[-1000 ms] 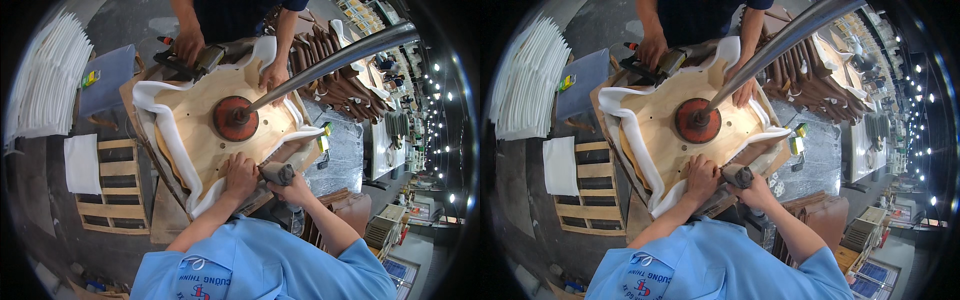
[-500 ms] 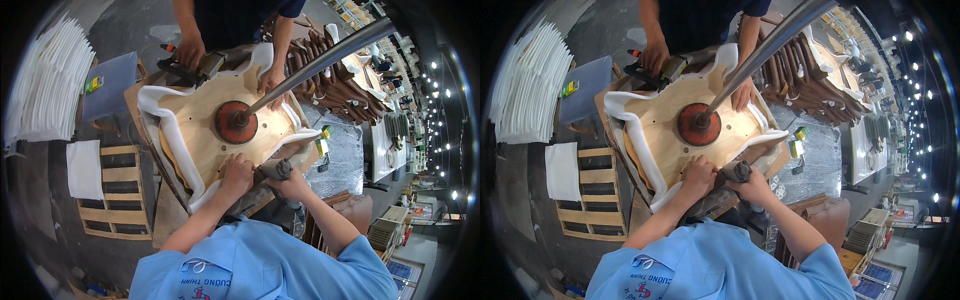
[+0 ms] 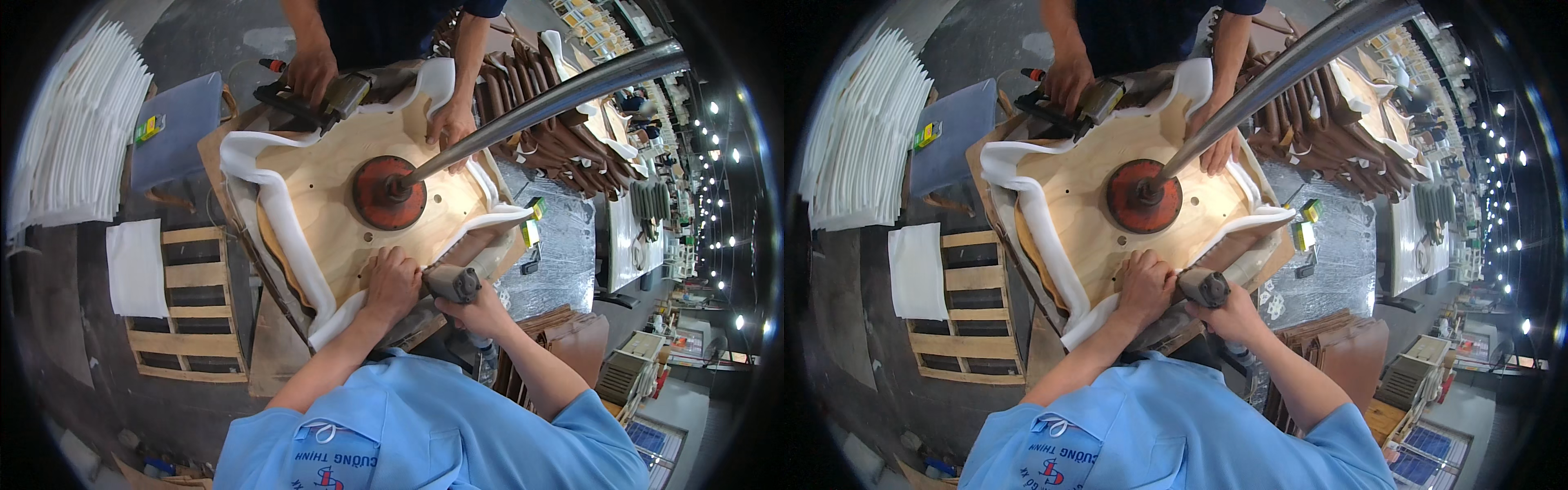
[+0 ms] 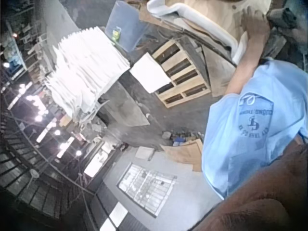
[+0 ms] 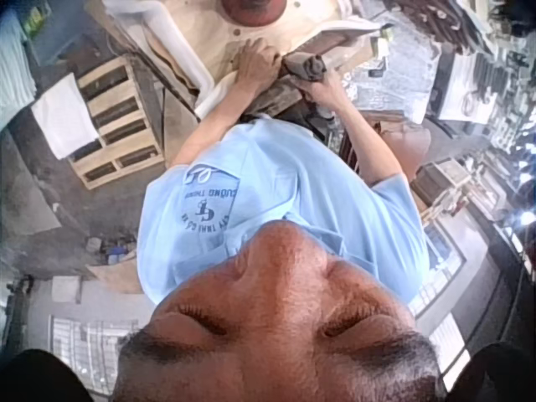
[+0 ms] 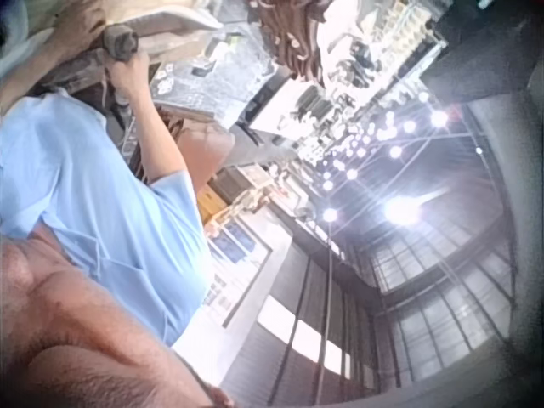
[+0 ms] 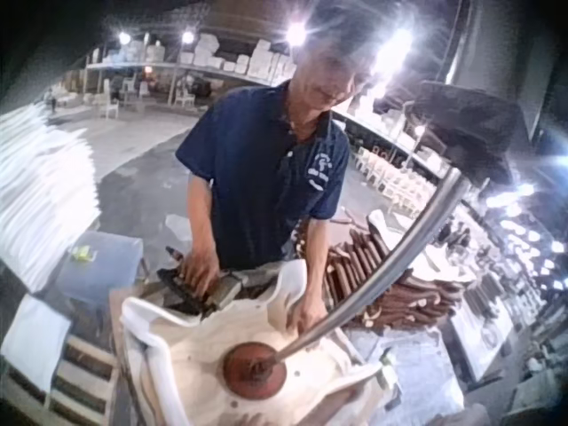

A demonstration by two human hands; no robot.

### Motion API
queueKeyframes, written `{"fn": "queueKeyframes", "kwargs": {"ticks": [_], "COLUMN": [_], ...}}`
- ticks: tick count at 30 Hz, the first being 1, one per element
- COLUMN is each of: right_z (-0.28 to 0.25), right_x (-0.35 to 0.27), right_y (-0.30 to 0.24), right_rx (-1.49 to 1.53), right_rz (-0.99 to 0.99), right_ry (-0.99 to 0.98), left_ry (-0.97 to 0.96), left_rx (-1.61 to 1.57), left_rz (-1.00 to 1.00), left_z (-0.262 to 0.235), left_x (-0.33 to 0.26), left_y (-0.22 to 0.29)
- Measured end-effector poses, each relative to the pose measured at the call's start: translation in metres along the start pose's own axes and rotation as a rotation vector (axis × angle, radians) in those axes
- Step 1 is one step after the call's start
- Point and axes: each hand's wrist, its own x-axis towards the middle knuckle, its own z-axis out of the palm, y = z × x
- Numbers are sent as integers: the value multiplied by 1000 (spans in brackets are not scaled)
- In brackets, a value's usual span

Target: The person places a white foam pad onto a wooden chair seat base, then uses a pneumatic staple gun to attach the foam around the edges while a coworker assists by holding the material. The person repeats this process on a second seat.

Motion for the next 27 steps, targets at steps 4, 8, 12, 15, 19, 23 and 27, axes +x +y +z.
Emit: {"fn": "queueKeyframes", "kwargs": {"ticks": [4, 8, 12, 15, 19, 23, 27], "right_z": [1, 1, 7, 14, 18, 20, 29], "right_x": [7, 6, 1, 1, 2, -22, -31], "right_y": [5, 4, 9, 10, 9, 33, 83], "right_rx": [-26, 16, 47, 52, 20, 257, 166], "right_rz": [-66, -26, -42, -33, -18, -71, -384], "right_ry": [32, 9, 13, 26, 55, 107, 322], "left_ry": [4, 14, 51, 40, -18, -30, -268], "left_rx": [-35, -102, -167, -186, -208, -247, -394], "left_rz": [57, 135, 136, 132, 58, -54, -200], "left_z": [-2, -8, -7, -6, -13, -65, -129], "left_x": [3, 11, 11, 11, 12, 0, -34], "left_y": [-7, -25, -28, -29, -29, -12, 30]}}
